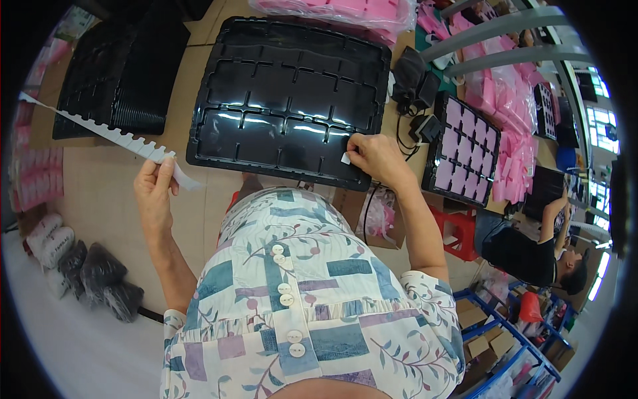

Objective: The person applies small white adhesive strips to the surface of a black plastic tray. They then place a pink foam insert into the tray and press it down to secure it. The person repeats this process with multiple trays, handling them one at a time.

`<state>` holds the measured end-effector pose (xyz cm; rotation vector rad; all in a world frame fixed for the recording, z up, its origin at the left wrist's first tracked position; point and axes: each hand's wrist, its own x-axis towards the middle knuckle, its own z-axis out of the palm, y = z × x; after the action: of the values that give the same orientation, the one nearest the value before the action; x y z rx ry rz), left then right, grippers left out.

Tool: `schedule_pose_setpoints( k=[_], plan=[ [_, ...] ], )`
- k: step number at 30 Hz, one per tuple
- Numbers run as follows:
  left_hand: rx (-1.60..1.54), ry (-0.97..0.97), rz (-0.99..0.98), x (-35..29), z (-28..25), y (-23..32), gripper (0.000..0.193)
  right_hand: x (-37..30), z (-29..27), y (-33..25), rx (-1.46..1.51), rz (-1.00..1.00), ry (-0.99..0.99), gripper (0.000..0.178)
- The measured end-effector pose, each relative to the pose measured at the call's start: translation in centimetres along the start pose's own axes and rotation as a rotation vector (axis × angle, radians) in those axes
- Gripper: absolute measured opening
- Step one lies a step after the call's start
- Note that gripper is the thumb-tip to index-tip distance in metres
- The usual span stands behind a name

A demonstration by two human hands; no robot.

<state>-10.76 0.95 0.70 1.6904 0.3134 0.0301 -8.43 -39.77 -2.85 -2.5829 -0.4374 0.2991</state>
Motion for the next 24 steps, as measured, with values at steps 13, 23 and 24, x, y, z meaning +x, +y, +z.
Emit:
schedule_pose_setpoints(
  k=[13,23,24],
  plan=[
    [-0.042,-0.087,0.038,0.2,-0.1,-0.1,0.017,-1.1,3.5,-0.3,-0.379,-0.163,0.14,0.014],
    [-0.036,-0.06,0.023,1.0,-0.5,-0.3,0.017,-1.9,3.1,-1.2,-0.241,-0.253,0.118,0.018],
    [-0.026,-0.047,0.025,1.2,-0.7,-0.4,0.018,-2.2,2.7,-1.2,-0.025,-0.188,0.117,0.017]
  ],
)
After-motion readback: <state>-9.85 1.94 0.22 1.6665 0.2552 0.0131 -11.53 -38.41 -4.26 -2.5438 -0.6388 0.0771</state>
